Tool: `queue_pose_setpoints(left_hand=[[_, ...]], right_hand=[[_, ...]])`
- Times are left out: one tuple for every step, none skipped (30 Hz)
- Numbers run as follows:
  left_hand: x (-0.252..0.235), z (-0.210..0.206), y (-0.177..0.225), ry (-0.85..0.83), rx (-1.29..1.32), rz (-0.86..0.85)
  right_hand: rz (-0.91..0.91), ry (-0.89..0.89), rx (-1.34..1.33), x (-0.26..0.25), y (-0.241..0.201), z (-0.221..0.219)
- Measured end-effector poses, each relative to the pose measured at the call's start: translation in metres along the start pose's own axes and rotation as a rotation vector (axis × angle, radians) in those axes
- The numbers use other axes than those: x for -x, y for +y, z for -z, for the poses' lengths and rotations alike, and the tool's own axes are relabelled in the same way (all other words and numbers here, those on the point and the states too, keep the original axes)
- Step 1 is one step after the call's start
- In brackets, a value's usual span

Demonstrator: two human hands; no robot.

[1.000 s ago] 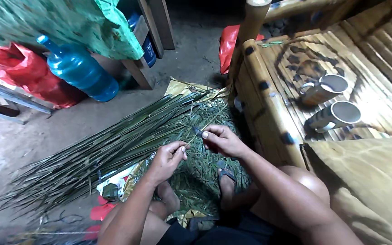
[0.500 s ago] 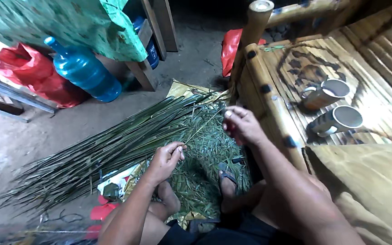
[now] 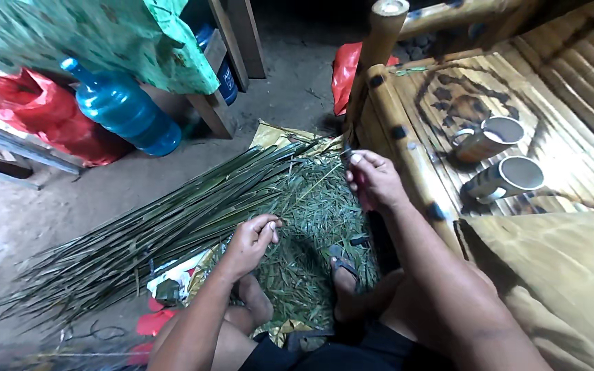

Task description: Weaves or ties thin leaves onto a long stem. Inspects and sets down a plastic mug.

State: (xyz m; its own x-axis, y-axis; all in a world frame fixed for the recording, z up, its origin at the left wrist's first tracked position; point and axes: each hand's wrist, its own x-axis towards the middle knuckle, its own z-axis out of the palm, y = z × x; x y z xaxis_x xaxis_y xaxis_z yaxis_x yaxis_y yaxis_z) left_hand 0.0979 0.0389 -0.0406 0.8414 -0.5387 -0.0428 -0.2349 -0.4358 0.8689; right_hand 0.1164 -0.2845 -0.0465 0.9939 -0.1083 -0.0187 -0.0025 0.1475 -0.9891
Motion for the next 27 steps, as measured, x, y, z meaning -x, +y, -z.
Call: queue_pose_setpoints(left_hand=[[0.001,0.001,-0.001,0.007,-0.009,0.002],[0.002,0.001,-0.002,0.013,-0.016,0.000],[0.002,0.002,-0.003,0.022,-0.022,-0.002],[0.002,0.001,-0.002,0.029,-0.026,-0.002],[0.002,0.000,-0.002,0.036,-0.026,0.002],[0.001,-0.001,0.000,0.039,-0.019,0.010],[-0.001,-0.003,0.001,0.039,-0.005,0.020],[-0.002,-0.005,0.003,0.033,0.006,0.031],[-0.003,-0.006,0.004,0.022,0.014,0.036],[-0.004,-0.008,0.005,0.013,0.019,0.035],[-0.005,-0.010,0.006,0.003,0.016,0.031],[-0.006,-0.011,0.006,-0.007,0.013,0.030],[-0.006,-0.011,0.006,-0.013,0.017,0.031],[-0.006,-0.010,0.007,-0.017,0.025,0.033],[-0.006,-0.009,0.006,-0.019,0.031,0.034],[-0.005,-0.008,0.006,-0.021,0.032,0.034],[-0.004,-0.007,0.005,-0.018,0.035,0.032],[-0.003,-0.006,0.004,-0.014,0.037,0.028],[-0.002,-0.005,0.003,-0.014,0.038,0.025],[-0.002,-0.005,0.003,-0.014,0.037,0.024],[-0.001,-0.004,0.002,-0.016,0.037,0.028],[0.000,-0.004,0.002,-0.017,0.040,0.035],[0.000,-0.004,0.002,-0.016,0.046,0.041],[0.000,-0.004,0.001,-0.014,0.053,0.042],[-0.001,-0.004,0.002,-0.013,0.060,0.041],[-0.002,-0.005,0.002,-0.015,0.065,0.046],[-0.002,-0.006,0.003,-0.021,0.070,0.056]], right_hand=[[-0.007,0.057,-0.024,-0.002,-0.003,0.004],[-0.010,0.084,-0.030,-0.003,-0.006,0.006],[-0.014,0.081,-0.023,-0.001,-0.009,0.004],[-0.019,0.047,0.000,0.002,-0.010,-0.001],[-0.035,-0.011,0.022,0.008,-0.008,-0.009],[-0.060,-0.082,0.032,0.014,-0.005,-0.020],[-0.091,-0.165,0.034,0.020,0.001,-0.032],[-0.126,-0.255,0.035,0.026,0.010,-0.045],[-0.146,-0.343,0.033,0.033,0.019,-0.056],[-0.153,-0.424,0.034,0.038,0.027,-0.065],[-0.143,-0.489,0.032,0.042,0.035,-0.071],[-0.124,-0.520,0.033,0.043,0.039,-0.074],[-0.101,-0.518,0.041,0.043,0.040,-0.074],[-0.079,-0.491,0.053,0.040,0.039,-0.070],[-0.063,-0.440,0.058,0.036,0.036,-0.065],[-0.051,-0.374,0.057,0.031,0.032,-0.057],[-0.043,-0.308,0.061,0.025,0.027,-0.048],[-0.039,-0.242,0.055,0.019,0.022,-0.038],[-0.035,-0.173,0.030,0.014,0.018,-0.029],[-0.046,-0.109,-0.006,0.009,0.013,-0.021],[-0.060,-0.053,-0.051,0.005,0.009,-0.015],[-0.070,-0.016,-0.087,0.004,0.006,-0.013],[-0.071,-0.010,-0.110,0.005,0.004,-0.015],[-0.070,-0.034,-0.119,0.009,0.005,-0.019],[-0.069,-0.082,-0.120,0.013,0.007,-0.025],[-0.082,-0.144,-0.112,0.018,0.010,-0.034],[-0.103,-0.211,-0.100,0.023,0.014,-0.043]])
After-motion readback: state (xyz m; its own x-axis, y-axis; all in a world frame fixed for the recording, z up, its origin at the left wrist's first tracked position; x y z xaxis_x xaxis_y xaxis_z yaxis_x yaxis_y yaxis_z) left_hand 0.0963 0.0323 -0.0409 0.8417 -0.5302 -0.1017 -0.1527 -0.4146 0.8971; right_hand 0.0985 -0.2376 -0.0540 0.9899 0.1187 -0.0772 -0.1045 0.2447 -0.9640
